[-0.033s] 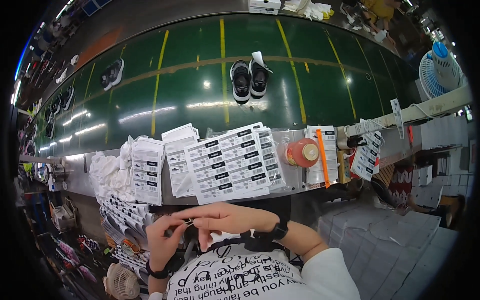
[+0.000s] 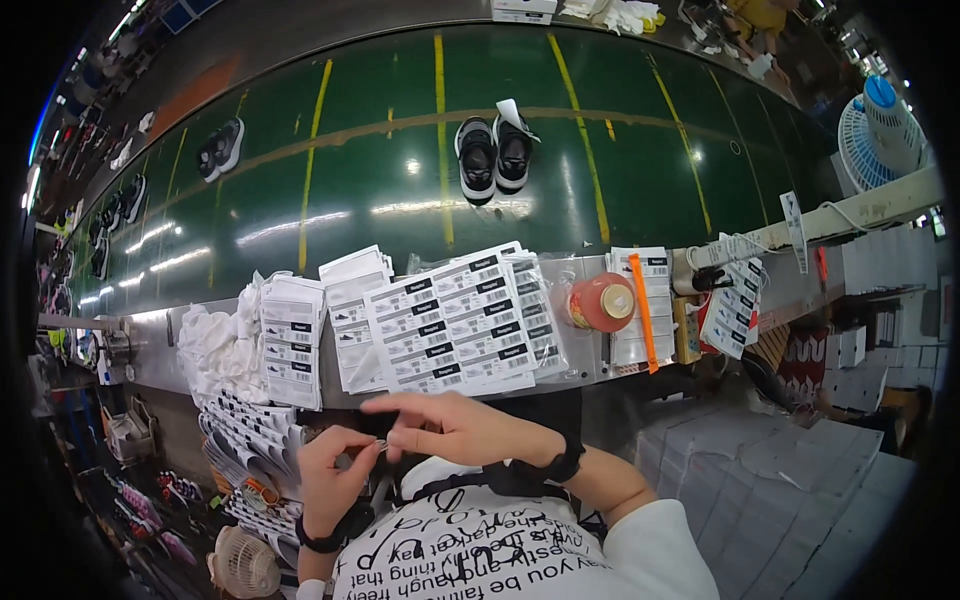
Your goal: Sort and annotate shipping or product labels for shoe components.
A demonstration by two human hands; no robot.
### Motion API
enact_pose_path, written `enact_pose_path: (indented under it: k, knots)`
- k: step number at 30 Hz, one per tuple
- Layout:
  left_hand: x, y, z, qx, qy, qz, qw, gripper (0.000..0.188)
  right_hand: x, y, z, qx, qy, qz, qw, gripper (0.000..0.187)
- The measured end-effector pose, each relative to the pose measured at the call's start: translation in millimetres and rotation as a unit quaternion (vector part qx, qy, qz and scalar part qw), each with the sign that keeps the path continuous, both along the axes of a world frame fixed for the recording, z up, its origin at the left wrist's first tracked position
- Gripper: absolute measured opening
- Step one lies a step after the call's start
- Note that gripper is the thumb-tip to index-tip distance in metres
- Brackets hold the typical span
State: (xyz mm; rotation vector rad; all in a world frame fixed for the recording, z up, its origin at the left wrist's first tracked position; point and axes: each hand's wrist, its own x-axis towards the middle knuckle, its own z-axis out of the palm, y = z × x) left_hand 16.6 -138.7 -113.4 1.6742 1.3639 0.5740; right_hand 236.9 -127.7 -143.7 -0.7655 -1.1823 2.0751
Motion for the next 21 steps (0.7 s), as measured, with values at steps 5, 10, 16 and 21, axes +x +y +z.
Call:
enact_pose_path:
  k: [5,10,16,21]
  knots:
    - [56,12,-17,-0.03,-0.081,-0.048,0.995,0.009,30,-27,-20,0.197,-0.265,-0.124,0.936,0.035]
    - [82,25,-10,-0.013,-0.082,-0.122,0.989,0.009,50,-41,-17,0.115,-0.25,-0.248,0.929,0.013]
    - [92,48,-22,0.023,-0.094,-0.191,0.977,0.009,79,-44,-14,-0.145,0.242,-0.103,0.954,0.029]
    - [79,75,-75,-0.111,-0.106,-0.263,0.953,0.018,76,-27,-52,-0.187,0.132,-0.023,0.973,0.046]
